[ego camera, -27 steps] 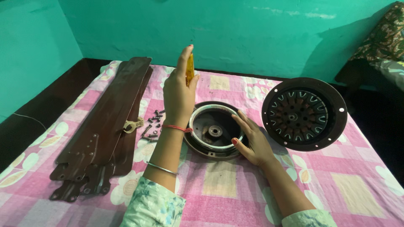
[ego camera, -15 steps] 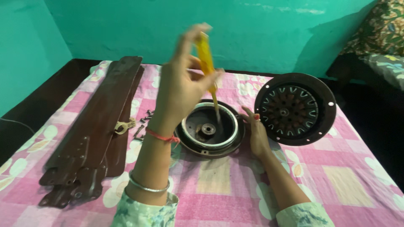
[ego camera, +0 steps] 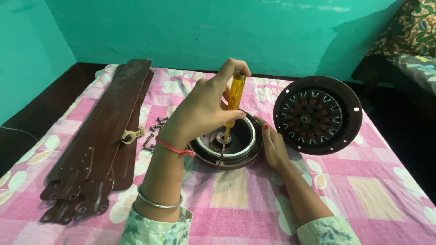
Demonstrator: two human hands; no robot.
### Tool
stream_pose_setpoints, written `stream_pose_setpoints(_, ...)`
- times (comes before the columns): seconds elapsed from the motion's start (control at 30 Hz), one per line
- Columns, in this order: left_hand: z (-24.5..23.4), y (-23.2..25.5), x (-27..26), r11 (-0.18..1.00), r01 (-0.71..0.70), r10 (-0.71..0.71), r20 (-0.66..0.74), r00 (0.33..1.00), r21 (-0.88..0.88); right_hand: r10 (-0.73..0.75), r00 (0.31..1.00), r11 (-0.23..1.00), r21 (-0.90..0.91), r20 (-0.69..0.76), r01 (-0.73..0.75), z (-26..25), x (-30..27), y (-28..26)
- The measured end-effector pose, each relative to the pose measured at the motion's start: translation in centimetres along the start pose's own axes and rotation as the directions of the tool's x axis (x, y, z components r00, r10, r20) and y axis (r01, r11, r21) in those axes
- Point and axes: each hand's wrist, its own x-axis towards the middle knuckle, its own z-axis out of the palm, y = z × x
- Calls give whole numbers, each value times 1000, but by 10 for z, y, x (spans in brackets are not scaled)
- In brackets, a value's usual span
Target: The person assembles a ceiling fan motor by inserting a metal rod into the motor housing and securing it with screws using a screwdriver. They tighten multiple screws around the base of the motor while working on a bed.
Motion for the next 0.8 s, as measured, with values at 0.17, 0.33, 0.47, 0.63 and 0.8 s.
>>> stream_pose_setpoints(0.17, -1, 0, 0, 999, 16, -16, 3, 1000, -29, -82, 997, 997, 17, 2, 82, 0, 0, -4)
stream_pose_setpoints(0.33, -2, -7, -3, 998, 26, -24, 27, 999, -61, -79, 997, 997, -7, 1, 79, 0, -1, -4)
stream_pose_setpoints(0.47, -1, -10, -4, 992, -104, 105, 9, 994, -65, -2, 1000, 999, -33, 3, 2, 0, -1, -6)
stream_pose_setpoints(0.63, 0, -5, -2, 999, -6, 6, -7, 1000, 51, -53, 999, 998, -31, 8, 53, 0, 0, -6)
stream_pose_setpoints(0.8, 10, 7, 1, 892, 224, -189, -125, 974, 392, -113, 994, 993, -30, 9, 113, 1, -1, -3)
